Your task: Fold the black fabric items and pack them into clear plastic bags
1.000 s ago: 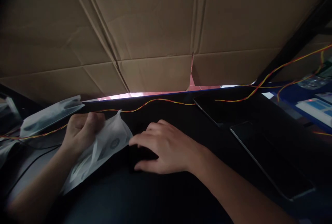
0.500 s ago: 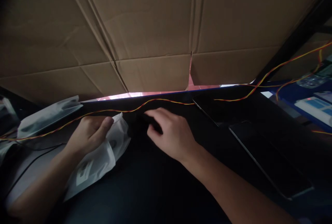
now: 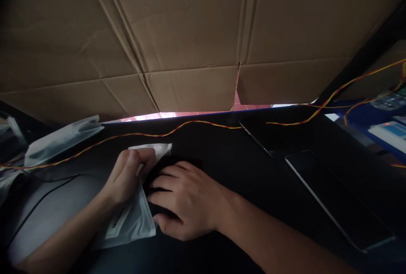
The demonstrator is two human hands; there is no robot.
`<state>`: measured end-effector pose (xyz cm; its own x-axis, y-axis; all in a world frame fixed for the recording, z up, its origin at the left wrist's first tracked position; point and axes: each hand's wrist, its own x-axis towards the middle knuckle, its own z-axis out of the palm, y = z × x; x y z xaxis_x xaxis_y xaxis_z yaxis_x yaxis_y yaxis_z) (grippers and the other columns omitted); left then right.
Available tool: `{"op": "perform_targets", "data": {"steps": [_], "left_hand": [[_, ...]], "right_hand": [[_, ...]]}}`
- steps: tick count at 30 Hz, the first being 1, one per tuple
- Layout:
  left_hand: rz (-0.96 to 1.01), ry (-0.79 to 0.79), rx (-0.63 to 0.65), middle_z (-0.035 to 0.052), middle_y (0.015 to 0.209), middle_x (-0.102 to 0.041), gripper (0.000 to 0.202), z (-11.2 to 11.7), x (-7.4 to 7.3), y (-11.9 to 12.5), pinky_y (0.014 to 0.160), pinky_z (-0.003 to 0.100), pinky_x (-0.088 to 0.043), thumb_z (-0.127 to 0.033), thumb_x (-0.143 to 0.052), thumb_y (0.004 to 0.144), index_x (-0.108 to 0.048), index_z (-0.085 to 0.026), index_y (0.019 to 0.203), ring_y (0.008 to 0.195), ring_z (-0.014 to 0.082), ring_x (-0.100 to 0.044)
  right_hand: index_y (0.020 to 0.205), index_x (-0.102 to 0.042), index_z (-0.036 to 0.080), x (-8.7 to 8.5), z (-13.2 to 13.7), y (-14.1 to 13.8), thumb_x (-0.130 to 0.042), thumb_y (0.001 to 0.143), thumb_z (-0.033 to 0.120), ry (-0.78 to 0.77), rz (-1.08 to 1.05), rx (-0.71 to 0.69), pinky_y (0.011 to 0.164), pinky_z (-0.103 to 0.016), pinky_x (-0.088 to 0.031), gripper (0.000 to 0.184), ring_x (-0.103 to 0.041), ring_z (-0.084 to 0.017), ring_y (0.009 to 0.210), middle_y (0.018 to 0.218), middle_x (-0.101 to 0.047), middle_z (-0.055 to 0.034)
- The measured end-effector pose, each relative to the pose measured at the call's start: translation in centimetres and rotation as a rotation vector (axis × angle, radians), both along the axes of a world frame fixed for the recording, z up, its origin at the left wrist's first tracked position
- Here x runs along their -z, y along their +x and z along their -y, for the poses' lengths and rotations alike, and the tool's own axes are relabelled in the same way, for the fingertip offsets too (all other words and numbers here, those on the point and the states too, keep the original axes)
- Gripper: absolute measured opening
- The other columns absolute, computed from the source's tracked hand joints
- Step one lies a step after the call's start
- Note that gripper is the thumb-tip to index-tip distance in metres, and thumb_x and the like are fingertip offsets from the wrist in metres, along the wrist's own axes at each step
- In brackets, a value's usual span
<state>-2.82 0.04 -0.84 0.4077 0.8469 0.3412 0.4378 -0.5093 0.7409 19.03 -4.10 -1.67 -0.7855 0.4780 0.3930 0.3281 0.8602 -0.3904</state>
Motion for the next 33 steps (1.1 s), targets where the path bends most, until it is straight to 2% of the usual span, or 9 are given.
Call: {"op": "perform_targets", "data": {"steps": [3,7,12,15,17,20,23,29,33], "left_hand": [[0.014,-0.011,0.048,-0.0029,0.058,-0.039,0.069,0.3,-0.2,0.5,0.056,0.031,-0.03,-0.067,-0.02,0.111,-0.04,-0.023,0.063,0.055,0.0142,-0.037],[0.03,-0.002,0.085,-0.0027,0.061,-0.042,0.064,1.0,-0.1,1.2,0.057,0.031,-0.032,-0.061,-0.026,0.113,-0.041,-0.022,0.065,0.056,0.0136,-0.04],[0.064,0.017,0.165,-0.0016,0.065,-0.051,0.06,2.0,-0.5,1.6,0.059,0.028,-0.038,-0.056,-0.029,0.114,-0.05,-0.02,0.071,0.06,0.0132,-0.049],[0.067,0.02,0.186,0.0021,0.084,-0.069,0.05,1.0,-1.0,0.6,0.069,0.03,-0.05,-0.057,-0.038,0.113,-0.067,-0.02,0.098,0.074,0.0172,-0.065],[-0.014,0.026,0.213,0.0078,0.111,-0.077,0.047,-0.2,-1.1,-0.4,0.088,0.036,-0.056,-0.057,-0.042,0.112,-0.07,-0.021,0.121,0.1,0.0242,-0.072],[-0.209,0.024,0.394,0.0128,0.148,-0.068,0.053,-1.5,-0.7,-1.6,0.118,0.052,-0.045,-0.059,-0.047,0.109,-0.065,-0.023,0.144,0.14,0.034,-0.06],[-0.314,-0.021,0.52,0.0114,0.166,-0.052,0.063,-1.7,-0.2,-1.7,0.132,0.059,-0.027,-0.061,-0.05,0.108,-0.05,-0.026,0.161,0.157,0.0345,-0.043],[-0.264,0.013,0.481,0.0101,0.171,-0.045,0.069,0.0,0.1,0.0,0.135,0.063,-0.017,-0.065,-0.04,0.109,-0.043,-0.026,0.166,0.161,0.0351,-0.035],[-0.286,0.03,0.426,0.0097,0.169,-0.048,0.065,0.6,-0.1,0.9,0.136,0.064,-0.015,-0.06,-0.048,0.108,-0.046,-0.026,0.164,0.16,0.036,-0.039]], "right_hand": [[0.123,-0.072,0.015,0.0,0.2,-0.4,-0.058,0.104,0.029,-0.045,-0.028,0.001,0.123,-0.042,-0.038,0.028,-0.06,-0.026,0.132,0.133,-0.074,-0.0093],[0.113,-0.074,0.015,0.4,0.4,-0.8,-0.06,0.102,0.026,-0.008,0.01,-0.152,0.131,-0.038,-0.028,0.021,-0.063,-0.024,0.13,0.128,-0.078,-0.0065],[0.111,-0.076,0.014,1.1,0.7,-1.6,-0.056,0.106,0.029,-0.031,0.008,-0.114,0.121,-0.042,-0.043,0.025,-0.069,-0.026,0.121,0.121,-0.08,-0.011],[0.118,-0.074,0.014,1.0,0.4,-1.2,-0.059,0.106,0.033,-0.123,-0.022,-0.011,0.12,-0.044,-0.044,0.028,-0.067,-0.027,0.127,0.128,-0.077,-0.0147],[0.12,-0.074,0.015,0.7,0.1,-0.6,-0.06,0.107,0.035,-0.167,-0.025,-0.033,0.123,-0.043,-0.041,0.028,-0.065,-0.026,0.132,0.131,-0.076,-0.0137],[0.124,-0.073,0.017,0.5,-0.3,0.3,-0.062,0.106,0.034,-0.179,-0.008,-0.117,0.122,-0.042,-0.041,0.027,-0.065,-0.024,0.132,0.129,-0.077,-0.0108],[0.12,-0.075,0.018,0.8,-0.3,0.3,-0.063,0.103,0.032,-0.157,0.032,-0.118,0.117,-0.045,-0.046,0.025,-0.069,-0.026,0.122,0.118,-0.08,-0.0104],[0.111,-0.074,0.016,1.5,-0.2,-1.0,-0.058,0.102,0.03,-0.14,-0.189,0.073,0.112,-0.046,-0.051,0.023,-0.07,-0.028,0.122,0.123,-0.078,-0.0143],[0.112,-0.073,0.017,1.3,-0.6,-1.2,-0.062,0.1,0.033,-0.221,-0.224,0.025,0.109,-0.04,-0.053,0.022,-0.071,-0.025,0.121,0.123,-0.078,-0.0133]]}}
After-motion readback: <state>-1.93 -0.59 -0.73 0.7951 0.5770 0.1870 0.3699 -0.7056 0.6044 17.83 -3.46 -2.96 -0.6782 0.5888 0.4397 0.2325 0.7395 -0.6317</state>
